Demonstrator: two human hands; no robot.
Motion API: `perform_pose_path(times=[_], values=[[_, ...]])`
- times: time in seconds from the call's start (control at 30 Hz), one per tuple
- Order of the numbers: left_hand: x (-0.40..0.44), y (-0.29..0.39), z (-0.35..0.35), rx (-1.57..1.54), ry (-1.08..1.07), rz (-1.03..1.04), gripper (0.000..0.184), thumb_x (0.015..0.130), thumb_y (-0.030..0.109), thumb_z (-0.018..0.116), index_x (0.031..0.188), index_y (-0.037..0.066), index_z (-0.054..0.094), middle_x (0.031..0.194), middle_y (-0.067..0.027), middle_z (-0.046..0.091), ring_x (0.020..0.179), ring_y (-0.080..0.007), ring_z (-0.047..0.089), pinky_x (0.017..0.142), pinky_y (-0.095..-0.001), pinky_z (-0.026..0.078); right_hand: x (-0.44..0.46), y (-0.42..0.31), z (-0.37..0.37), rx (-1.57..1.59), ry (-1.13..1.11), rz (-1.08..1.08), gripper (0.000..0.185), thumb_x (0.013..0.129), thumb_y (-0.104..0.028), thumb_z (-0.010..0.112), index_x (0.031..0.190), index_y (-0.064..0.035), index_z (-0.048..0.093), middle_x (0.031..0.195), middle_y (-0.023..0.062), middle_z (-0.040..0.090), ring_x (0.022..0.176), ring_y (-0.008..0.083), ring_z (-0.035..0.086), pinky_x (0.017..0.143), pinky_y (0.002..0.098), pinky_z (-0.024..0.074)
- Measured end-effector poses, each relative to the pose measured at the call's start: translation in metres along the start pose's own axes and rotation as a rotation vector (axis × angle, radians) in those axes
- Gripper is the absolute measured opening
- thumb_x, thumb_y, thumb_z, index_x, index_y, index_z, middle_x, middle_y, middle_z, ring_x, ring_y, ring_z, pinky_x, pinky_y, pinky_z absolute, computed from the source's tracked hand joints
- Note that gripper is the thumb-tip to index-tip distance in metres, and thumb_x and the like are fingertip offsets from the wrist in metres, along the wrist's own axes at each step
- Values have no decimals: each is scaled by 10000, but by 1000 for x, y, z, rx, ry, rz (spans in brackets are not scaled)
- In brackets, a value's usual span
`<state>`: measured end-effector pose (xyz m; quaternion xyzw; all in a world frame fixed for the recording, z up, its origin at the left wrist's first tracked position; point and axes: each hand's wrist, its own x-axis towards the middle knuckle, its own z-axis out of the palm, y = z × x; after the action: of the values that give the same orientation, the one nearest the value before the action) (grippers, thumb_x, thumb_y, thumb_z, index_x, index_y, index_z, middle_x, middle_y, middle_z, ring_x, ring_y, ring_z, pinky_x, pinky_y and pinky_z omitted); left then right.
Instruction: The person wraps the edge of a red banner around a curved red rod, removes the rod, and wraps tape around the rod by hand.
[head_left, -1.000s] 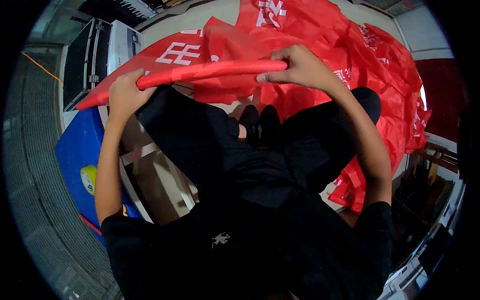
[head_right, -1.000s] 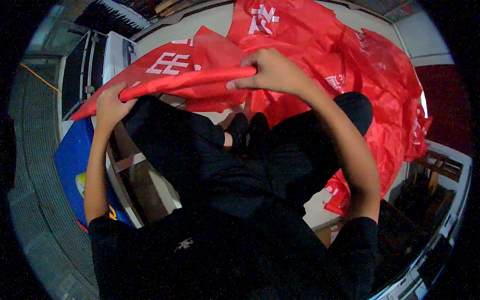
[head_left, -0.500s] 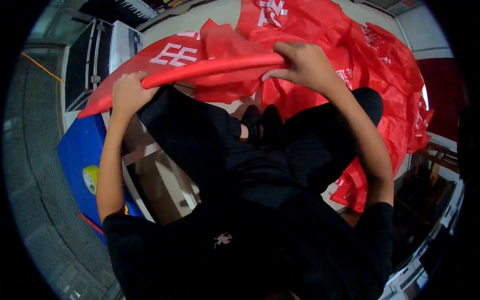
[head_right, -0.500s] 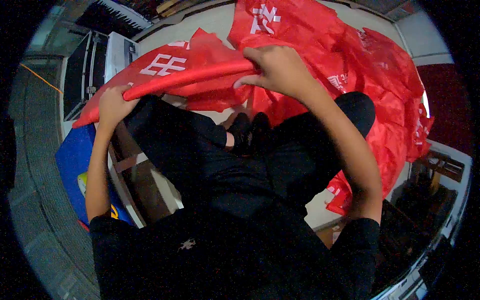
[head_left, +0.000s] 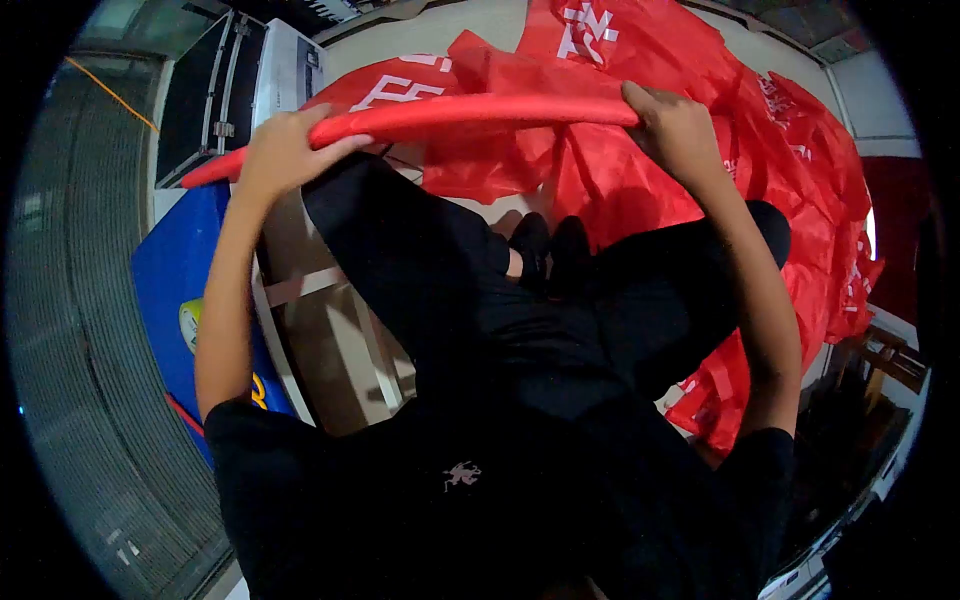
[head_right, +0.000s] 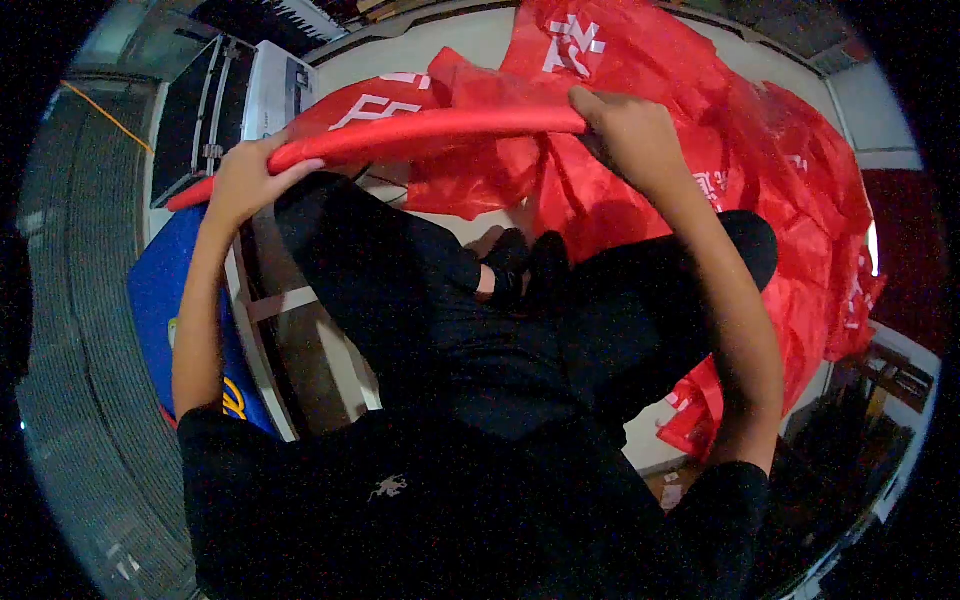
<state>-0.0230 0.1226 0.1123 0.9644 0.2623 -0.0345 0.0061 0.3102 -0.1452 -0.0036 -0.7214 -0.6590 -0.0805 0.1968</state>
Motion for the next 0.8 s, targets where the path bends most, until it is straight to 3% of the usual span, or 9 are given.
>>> perform_pose_path(times=[0.1, 0.17, 0.2, 0.3, 0.43, 0.53, 0.6, 0.67, 0.8], values=[[-5, -34, -1, 2, 8, 16, 471, 759, 490, 754, 984, 77, 729, 769, -203, 678, 739, -389, 668, 677, -451, 521, -2, 7, -7, 12, -162, 173, 232, 791, -221, 705, 919, -104, 552, 805, 130, 656, 720, 354, 647, 592, 461, 497], [-6, -30, -7, 44, 3, 35, 400, 718, 420, 766, 940, 88, 746, 793, -193, 684, 748, -384, 666, 688, -449, 536, 6, 6, -18, 636, -898, 236, 240, 796, -241, 714, 909, -81, 575, 799, 153, 657, 733, 362, 645, 631, 458, 503], [-6, -32, -10, 45, -2, 40, 400, 718, 420, 766, 940, 88, 746, 793, -193, 684, 748, -384, 666, 688, -449, 536, 3, -1, -16, 641, -898, 242, 240, 796, -241, 714, 909, -81, 575, 799, 153, 657, 733, 362, 645, 631, 458, 503], [-10, -41, -10, 183, -14, -34, 341, 719, 382, 764, 845, 68, 724, 752, -195, 672, 731, -379, 664, 680, -461, 522, -8, -21, -2, 157, 80, 43, 299, 781, -310, 743, 876, -37, 666, 758, 177, 662, 769, 355, 660, 671, 444, 501], [-12, -45, -6, 57, -15, 9, 329, 722, 362, 747, 786, 44, 691, 755, -199, 659, 751, -384, 654, 684, -462, 511, 7, -19, -10, 831, -604, 287, 308, 796, -257, 753, 949, -13, 643, 750, 168, 625, 701, 337, 626, 624, 386, 477], [-7, -56, 1, 28, 104, 84, 305, 719, 317, 734, 775, 28, 655, 779, -204, 642, 782, -398, 637, 688, -470, 496, -2, -36, -2, 299, 23, 106, 301, 809, -293, 763, 913, -27, 669, 723, 137, 628, 669, 289, 618, 592, 370, 461], [-11, -58, 4, 76, 87, 41, 295, 710, 272, 729, 776, 11, 608, 793, -206, 620, 802, -414, 613, 686, -474, 481, 2, -36, -12, 169, 11, 51, 313, 814, -306, 758, 914, -37, 634, 727, 138, 625, 680, 302, 625, 586, 391, 465], [-11, -42, 2, 8, 84, -8, 292, 715, 260, 723, 796, 11, 593, 783, -204, 613, 794, -417, 607, 680, -475, 475, 11, -29, -14, 659, -664, 276, 330, 828, -312, 741, 926, -65, 545, 753, 132, 630, 719, 357, 637, 593, 418, 481], [-17, -65, 17, 79, 211, 35, 286, 734, 229, 707, 830, 12, 547, 752, -203, 593, 793, -427, 599, 659, -458, 464, -1, -41, -4, 168, 36, -11, 358, 827, -339, 748, 928, -63, 544, 723, 121, 617, 664, 343, 628, 573, 400, 478]])
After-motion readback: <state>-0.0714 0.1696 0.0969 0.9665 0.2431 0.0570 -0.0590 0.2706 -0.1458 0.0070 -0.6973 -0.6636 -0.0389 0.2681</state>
